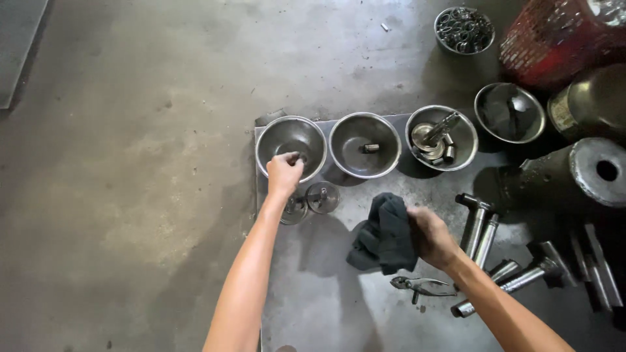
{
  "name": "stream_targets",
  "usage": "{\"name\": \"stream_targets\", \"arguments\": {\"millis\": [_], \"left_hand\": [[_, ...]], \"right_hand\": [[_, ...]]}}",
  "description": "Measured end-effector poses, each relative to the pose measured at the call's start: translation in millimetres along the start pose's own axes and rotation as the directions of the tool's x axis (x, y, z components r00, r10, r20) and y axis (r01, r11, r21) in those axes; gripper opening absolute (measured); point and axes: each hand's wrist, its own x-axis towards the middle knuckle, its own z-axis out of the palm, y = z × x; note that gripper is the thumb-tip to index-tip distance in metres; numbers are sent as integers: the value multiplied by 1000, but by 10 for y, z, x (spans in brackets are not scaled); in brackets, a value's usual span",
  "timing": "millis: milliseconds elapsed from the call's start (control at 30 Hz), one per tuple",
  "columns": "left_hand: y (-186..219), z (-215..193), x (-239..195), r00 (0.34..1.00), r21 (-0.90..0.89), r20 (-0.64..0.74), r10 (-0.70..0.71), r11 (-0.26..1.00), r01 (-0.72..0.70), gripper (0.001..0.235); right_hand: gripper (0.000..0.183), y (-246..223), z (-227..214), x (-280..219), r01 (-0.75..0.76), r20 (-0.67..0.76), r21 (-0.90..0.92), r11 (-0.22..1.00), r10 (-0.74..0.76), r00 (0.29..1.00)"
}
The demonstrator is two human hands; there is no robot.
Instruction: Cleaning motorcycle engine parts with a cloth and organizing them into bowls.
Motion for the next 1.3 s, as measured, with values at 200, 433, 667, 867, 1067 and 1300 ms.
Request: {"name": "stream_targets", "arguments": {"millis": [200, 433, 667, 867, 1067, 1300], "left_hand": [[767, -55, -581, 922, 90, 48, 383, 918, -386, 32], [1211, 95, -1108, 703, -325, 698, 139, 935, 138, 39], [1722, -245, -1105, 580, -434, 776, 246, 876, 211, 43], [2121, -614, -1231, 411, 29, 910, 48, 984, -178, 50], [367, 211, -1808, 579, -465, 808, -109, 486, 740, 36], [-170, 172, -2221, 504, -520, 823, -262, 10, 854, 35]], "right_hand": [[45, -141, 39, -157, 94, -49, -372, 924, -121, 991], [31, -558, 214, -494, 70, -17, -655, 752, -107, 994], [41, -1125, 466, -1127, 109, -3, -912, 395, -273, 962], [37, -1255, 70, -1210, 51, -104, -895, 444, -318, 942], [60, -800, 343, -446, 252, 392, -909, -332, -481, 784], [67, 429, 851, 1173, 89, 101, -994, -59, -230, 968]]}}
